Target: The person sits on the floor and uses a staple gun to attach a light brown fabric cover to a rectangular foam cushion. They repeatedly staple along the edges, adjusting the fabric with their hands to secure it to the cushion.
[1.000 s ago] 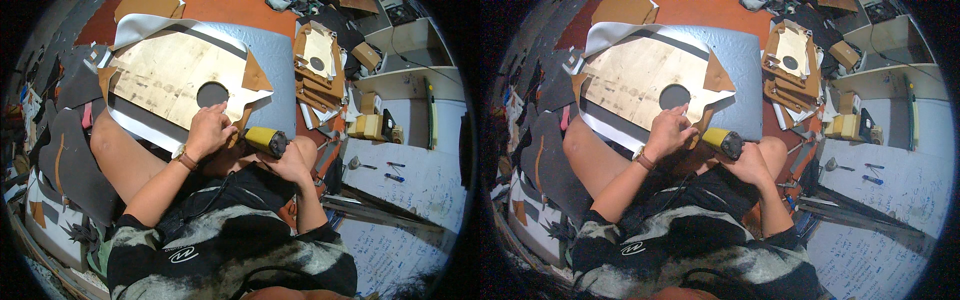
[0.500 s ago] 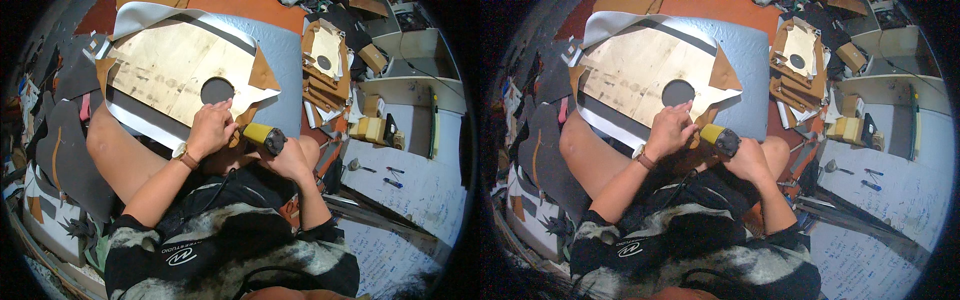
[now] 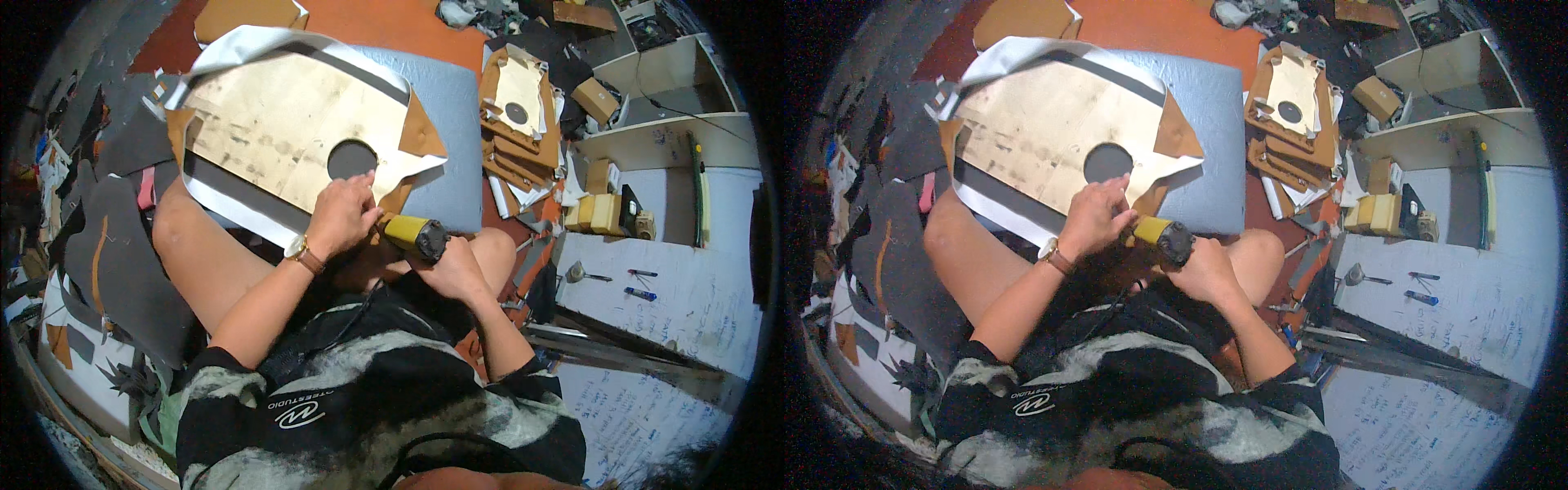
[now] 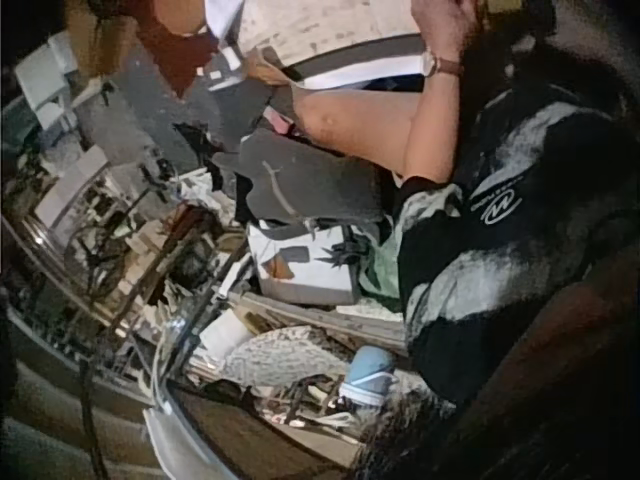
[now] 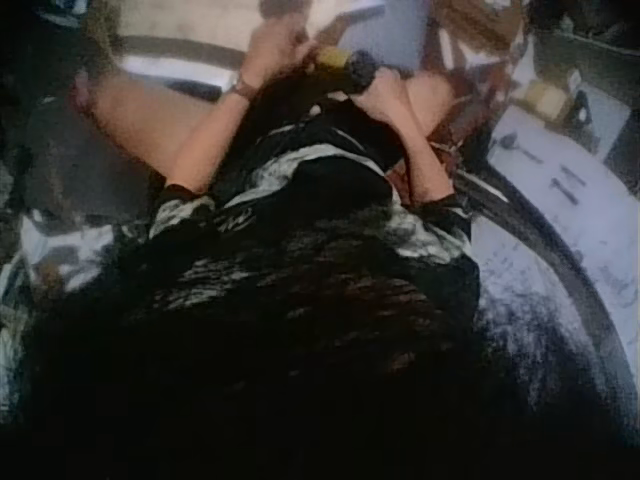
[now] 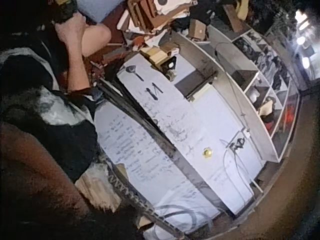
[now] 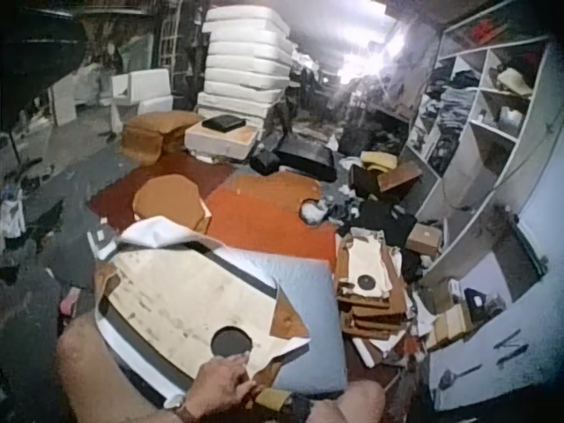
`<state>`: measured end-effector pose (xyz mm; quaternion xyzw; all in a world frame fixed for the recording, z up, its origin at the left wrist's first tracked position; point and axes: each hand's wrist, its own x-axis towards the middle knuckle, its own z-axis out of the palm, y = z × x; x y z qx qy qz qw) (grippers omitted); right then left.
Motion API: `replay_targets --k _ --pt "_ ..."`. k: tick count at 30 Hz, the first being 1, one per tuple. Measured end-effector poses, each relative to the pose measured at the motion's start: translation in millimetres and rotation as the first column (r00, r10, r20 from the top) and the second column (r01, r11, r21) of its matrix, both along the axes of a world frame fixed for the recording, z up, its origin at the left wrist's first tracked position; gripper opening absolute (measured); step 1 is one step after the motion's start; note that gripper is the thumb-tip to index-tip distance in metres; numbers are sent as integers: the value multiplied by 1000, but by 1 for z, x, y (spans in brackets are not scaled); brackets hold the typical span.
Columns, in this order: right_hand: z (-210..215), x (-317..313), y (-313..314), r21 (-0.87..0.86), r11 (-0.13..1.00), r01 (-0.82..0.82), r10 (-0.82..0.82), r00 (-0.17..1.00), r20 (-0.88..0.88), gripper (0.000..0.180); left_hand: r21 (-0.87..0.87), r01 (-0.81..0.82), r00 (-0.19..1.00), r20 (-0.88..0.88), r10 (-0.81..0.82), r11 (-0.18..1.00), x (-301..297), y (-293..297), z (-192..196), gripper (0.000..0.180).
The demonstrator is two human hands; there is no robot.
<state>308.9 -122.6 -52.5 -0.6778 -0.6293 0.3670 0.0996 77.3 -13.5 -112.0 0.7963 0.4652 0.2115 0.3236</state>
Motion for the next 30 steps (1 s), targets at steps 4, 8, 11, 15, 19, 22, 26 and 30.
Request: replay_targets --k 4,8,11,15,19,22,26,30 --pt "17 14 0 -13 1000 -4 2 991 -135 42 -31 63 995 -73 -65 998 -16 -4 3 32" --pt "16 32 -6 36 995 93 -82 971 -225 40 78 43 996 -84 -37 996 -8 -10 16 40" --pt "9 35 -10 123 990 69 -40 974 -223 40 193 47 992 -125 -22 980 5 -11 16 35" --pt "15 28 -5 107 994 27 -6 982 -189 40 118 13 997 -71 -5 993 5 -1 4 36" --pt "14 24 4 38 999 17 -12 992 -122 40 59 -63 995 80 58 996 6 -1 -5 48" --pt "4 25 10 46 998 42 -38 997 -74 42 82 -66 990 129 55 995 5 -1 -8 51" --pt "14 10 24 -12 998 54 -54 998 37 38 24 -98 981 171 93 995 6 -2 -10 20" --pt "8 0 28 59 997 -52 39 979 201 35 77 -83 987 141 72 994 6 -2 -8 51"
